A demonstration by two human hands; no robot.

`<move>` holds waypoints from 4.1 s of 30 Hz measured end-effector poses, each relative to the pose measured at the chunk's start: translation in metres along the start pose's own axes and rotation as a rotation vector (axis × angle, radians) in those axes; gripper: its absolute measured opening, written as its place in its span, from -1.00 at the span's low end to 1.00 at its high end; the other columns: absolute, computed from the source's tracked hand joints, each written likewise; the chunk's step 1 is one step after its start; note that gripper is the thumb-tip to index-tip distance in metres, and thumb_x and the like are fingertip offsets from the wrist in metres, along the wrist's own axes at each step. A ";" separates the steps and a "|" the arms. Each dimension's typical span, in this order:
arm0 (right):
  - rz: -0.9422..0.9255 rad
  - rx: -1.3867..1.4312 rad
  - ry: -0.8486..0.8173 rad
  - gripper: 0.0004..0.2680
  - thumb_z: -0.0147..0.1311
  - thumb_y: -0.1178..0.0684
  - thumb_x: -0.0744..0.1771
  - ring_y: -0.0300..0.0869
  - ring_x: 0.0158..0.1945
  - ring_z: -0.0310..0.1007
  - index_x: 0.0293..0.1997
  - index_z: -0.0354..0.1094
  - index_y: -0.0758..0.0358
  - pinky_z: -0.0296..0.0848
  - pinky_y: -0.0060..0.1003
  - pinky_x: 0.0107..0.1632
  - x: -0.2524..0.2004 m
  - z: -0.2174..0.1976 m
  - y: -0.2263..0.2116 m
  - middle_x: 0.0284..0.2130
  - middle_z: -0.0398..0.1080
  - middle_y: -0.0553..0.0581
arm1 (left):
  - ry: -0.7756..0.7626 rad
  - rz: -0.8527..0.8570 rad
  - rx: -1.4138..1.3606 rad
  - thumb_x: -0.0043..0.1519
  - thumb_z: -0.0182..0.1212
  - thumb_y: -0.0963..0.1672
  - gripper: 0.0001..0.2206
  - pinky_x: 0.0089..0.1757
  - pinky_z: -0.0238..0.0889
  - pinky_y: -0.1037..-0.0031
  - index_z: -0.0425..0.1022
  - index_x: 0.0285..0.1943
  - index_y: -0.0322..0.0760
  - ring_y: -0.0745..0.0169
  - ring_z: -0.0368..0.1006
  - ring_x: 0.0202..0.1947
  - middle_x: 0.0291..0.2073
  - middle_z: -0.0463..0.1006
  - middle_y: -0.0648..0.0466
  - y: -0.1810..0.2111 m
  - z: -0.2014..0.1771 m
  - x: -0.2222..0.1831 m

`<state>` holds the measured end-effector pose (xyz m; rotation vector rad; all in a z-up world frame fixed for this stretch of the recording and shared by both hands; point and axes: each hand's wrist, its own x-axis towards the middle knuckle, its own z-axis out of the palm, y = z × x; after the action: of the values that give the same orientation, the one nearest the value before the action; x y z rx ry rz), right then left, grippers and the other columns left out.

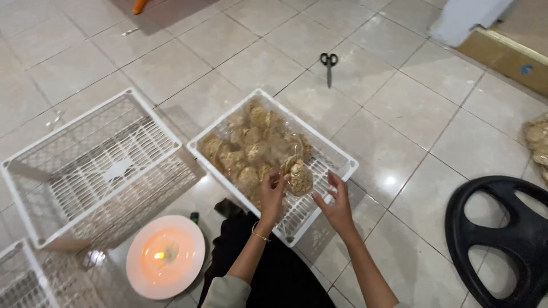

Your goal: Sealing plastic bags filled with snacks by twisting the tops and melting them over a candle flame.

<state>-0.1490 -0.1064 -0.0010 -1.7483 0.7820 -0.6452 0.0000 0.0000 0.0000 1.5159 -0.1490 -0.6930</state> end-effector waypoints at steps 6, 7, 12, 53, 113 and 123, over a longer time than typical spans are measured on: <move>-0.019 0.051 -0.200 -0.28 0.40 -0.02 0.21 0.18 0.44 0.09 0.50 -0.03 0.16 0.10 0.15 0.41 -0.003 0.020 -0.062 0.29 0.19 0.35 | -0.248 0.133 0.073 0.31 0.22 0.07 -0.40 -0.03 0.34 0.12 0.24 0.33 -0.49 -0.22 0.36 0.16 0.17 0.34 -0.41 0.056 -0.045 -0.060; -0.024 0.053 -0.213 -0.28 0.40 -0.02 0.21 0.18 0.44 0.09 0.50 -0.03 0.16 0.10 0.15 0.41 -0.006 0.024 -0.066 0.29 0.19 0.35 | -0.234 0.136 0.070 0.31 0.22 0.07 -0.40 -0.03 0.34 0.12 0.24 0.33 -0.49 -0.22 0.36 0.16 0.17 0.34 -0.41 0.059 -0.049 -0.064; 0.006 0.046 -0.189 -0.38 0.51 -0.03 0.15 -0.01 0.02 0.46 0.31 0.27 0.26 0.38 -0.02 0.17 -0.023 0.043 -0.077 -0.01 0.37 0.29 | -0.302 0.212 0.089 0.30 0.20 0.11 -0.28 0.25 0.05 0.00 0.08 0.43 -0.49 -0.45 0.06 0.39 0.25 0.22 -0.40 0.076 -0.078 -0.099; -0.109 0.455 -0.436 -0.88 0.19 0.19 0.33 -0.24 -0.15 0.45 -0.10 0.54 0.39 0.52 -0.24 -0.04 -0.144 0.156 -0.144 -0.31 0.53 0.17 | 0.236 0.451 -0.138 0.40 0.09 0.01 -0.76 0.00 0.33 0.23 0.53 -0.07 -0.18 0.13 0.52 -0.05 -0.14 0.63 -0.01 0.001 -0.207 -0.179; 0.172 0.197 -0.719 -0.83 0.17 0.17 0.34 -0.10 -0.29 0.59 0.01 0.47 0.37 0.48 -0.31 -0.09 -0.156 0.315 -0.049 -0.47 0.56 0.32 | 0.751 -0.080 -0.105 0.26 0.20 -0.11 -0.84 -0.36 0.16 0.61 0.64 -0.18 -0.26 0.39 0.43 -0.47 -0.45 0.70 0.03 -0.088 -0.343 -0.190; -0.043 0.199 -0.722 -0.80 0.05 0.19 0.39 -0.10 -0.31 0.58 0.15 0.42 0.26 0.51 -0.29 -0.13 -0.161 0.312 -0.053 -0.48 0.56 0.29 | 0.741 -0.087 -0.072 0.24 0.22 -0.08 -0.81 -0.46 0.03 0.65 0.56 -0.10 -0.29 0.41 0.38 -0.54 -0.43 0.71 0.02 -0.079 -0.344 -0.196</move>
<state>-0.0095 0.2169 -0.0480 -1.6471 0.1711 -0.0812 -0.0102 0.4017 -0.0400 1.6224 0.4993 -0.1663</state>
